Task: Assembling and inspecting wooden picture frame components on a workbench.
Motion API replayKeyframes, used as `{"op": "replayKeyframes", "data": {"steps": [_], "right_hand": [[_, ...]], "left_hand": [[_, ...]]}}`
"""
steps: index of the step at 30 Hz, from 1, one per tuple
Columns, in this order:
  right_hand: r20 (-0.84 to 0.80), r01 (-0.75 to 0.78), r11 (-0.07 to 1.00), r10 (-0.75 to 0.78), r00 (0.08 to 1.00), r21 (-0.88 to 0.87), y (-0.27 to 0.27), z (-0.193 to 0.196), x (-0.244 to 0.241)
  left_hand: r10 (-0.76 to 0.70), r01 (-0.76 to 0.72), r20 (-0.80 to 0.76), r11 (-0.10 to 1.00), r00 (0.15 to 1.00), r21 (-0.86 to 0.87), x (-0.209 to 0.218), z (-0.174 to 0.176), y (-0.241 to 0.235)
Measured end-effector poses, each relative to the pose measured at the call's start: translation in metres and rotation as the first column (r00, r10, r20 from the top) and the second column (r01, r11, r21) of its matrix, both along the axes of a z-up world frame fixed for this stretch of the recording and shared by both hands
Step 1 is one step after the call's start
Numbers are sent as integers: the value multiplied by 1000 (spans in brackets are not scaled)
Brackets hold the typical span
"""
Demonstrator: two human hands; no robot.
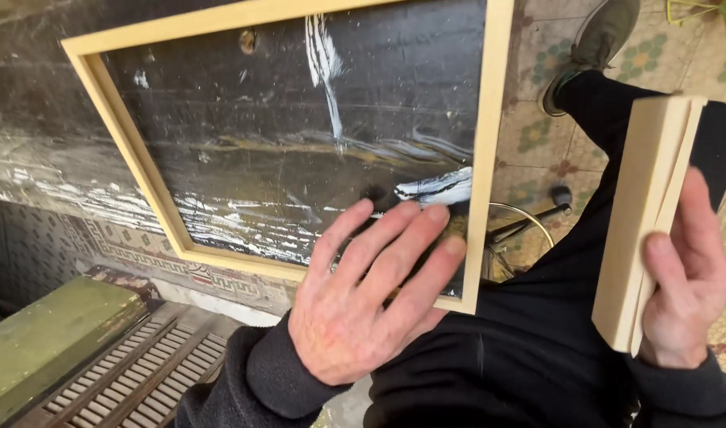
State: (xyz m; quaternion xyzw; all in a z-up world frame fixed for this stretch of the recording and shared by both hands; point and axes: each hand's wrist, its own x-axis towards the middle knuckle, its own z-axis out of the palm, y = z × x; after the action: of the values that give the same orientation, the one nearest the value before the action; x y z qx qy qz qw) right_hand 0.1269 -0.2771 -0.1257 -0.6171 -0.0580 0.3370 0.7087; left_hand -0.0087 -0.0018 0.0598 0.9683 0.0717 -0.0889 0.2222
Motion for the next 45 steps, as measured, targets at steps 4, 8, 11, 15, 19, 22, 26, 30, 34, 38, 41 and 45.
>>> {"op": "replayKeyframes", "data": {"steps": [4, 8, 11, 15, 19, 22, 26, 30, 34, 38, 41, 45], "right_hand": [[-62, 69, 997, -71, 996, -31, -2, 5, -1], [-68, 48, 996, -53, 996, -76, -5, 23, -1], [17, 56, 998, -56, 998, -12, -4, 29, 4], [-66, 47, 997, -51, 996, -57, -2, 45, 9], [-74, 45, 998, -49, 996, -52, -7, 52, 7], [-82, 66, 996, -70, 994, -54, -7, 51, 8], [-102, 32, 999, -36, 994, -34, -5, 65, 7], [-95, 26, 999, -22, 995, 38, -1, 64, 3], [-118, 32, 996, -22, 993, 83, 2, 68, -3], [-74, 56, 991, -48, 996, 124, 3, 69, -10], [-78, 87, 981, -74, 994, 175, 6, 71, -13], [-75, 70, 982, -58, 995, 175, 8, 75, -17]], "left_hand": [[-124, 108, 123, 986, 985, 126, 5, 0, 2], [-339, 312, 148, 933, 929, 181, 18, 10, 4], [-546, 511, 122, 827, 829, 233, 31, 4, 13], [-679, 634, 129, 725, 723, 268, 61, -7, 41], [-720, 658, 121, 679, 683, 326, 116, -1, 88], [-762, 560, 126, 567, 635, 604, 160, 25, 109], [-501, 422, -33, 691, 865, 586, 147, 30, 160], [-370, 269, 2, 679, 929, 683, 125, 46, 158], [-353, 286, 35, 807, 935, 516, 88, 43, 155], [-263, 237, -10, 854, 965, 464, 69, 31, 163], [-268, 228, 30, 869, 963, 438, 67, 27, 169], [-303, 235, 72, 849, 950, 474, 69, 26, 164]]}}
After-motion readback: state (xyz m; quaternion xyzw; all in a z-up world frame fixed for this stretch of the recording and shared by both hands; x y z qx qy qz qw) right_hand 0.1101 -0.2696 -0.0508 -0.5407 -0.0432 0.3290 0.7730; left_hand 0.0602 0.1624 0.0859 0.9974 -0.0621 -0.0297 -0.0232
